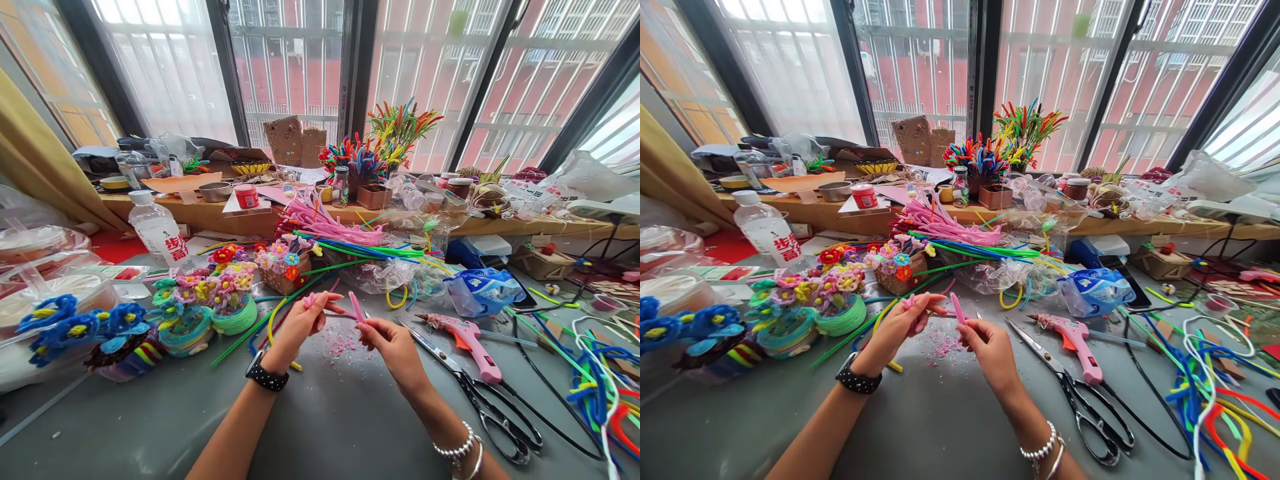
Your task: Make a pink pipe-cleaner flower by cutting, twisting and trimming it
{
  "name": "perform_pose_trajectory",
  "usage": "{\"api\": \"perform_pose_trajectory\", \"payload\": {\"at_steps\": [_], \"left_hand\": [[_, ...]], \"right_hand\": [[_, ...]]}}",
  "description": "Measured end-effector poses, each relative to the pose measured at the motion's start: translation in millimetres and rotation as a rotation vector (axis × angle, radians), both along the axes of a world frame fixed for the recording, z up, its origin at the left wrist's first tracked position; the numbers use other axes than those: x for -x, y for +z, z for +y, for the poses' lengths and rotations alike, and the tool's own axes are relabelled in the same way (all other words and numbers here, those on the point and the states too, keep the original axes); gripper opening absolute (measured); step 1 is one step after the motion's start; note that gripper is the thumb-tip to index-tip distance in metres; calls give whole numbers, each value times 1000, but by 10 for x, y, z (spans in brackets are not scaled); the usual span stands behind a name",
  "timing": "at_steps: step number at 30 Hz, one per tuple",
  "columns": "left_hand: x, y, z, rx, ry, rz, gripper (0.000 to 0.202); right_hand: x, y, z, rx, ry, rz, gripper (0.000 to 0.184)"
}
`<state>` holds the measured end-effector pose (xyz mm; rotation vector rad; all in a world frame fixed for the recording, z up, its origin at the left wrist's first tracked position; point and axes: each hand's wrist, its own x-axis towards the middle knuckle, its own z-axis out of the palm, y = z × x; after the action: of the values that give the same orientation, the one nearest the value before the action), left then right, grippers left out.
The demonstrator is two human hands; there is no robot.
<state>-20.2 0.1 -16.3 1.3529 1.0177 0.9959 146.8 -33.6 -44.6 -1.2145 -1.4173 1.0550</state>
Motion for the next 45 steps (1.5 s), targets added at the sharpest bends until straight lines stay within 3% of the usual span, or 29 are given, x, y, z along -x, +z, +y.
{"api": "perform_pose_trajectory", "payload": {"at_steps": [5, 7, 10, 12, 15, 18, 26, 30, 32, 37, 45], "left_hand": [[-120, -17, -100, -12, -204, 92, 43], [-102, -11, -90, -73, -183, 128, 42], [29, -2, 3, -189, -56, 195, 43], [135, -10, 85, -310, 98, 424, 42], [210, -58, 182, -471, 214, 1143, 27], [160, -127, 233, -476, 148, 1272, 19], [63, -106, 225, -549, 133, 1379, 20], [108, -80, 149, -646, 295, 1355, 20], [120, -100, 103, -738, 356, 1304, 19], [93, -144, 15, -895, 318, 1194, 21], [116, -118, 7, -998, 288, 1091, 24]], "right_hand": [[136, -40, -53, 66, 128, 60, 26], [156, -43, -74, 46, 134, 13, 26], [133, -34, -85, -28, 26, -1, 26], [99, -22, -82, -66, -41, 24, 28], [48, -11, -66, -79, -49, 39, 32], [2, -14, -34, -80, -73, 65, 30], [-145, -1, 73, -111, -218, 202, 30], [-151, -17, 85, -146, -259, 84, 33], [-130, -36, 84, -154, -239, -11, 37], [-87, -61, 80, -103, -130, -99, 33], [-121, -152, 149, -94, -142, -172, 23]]}}
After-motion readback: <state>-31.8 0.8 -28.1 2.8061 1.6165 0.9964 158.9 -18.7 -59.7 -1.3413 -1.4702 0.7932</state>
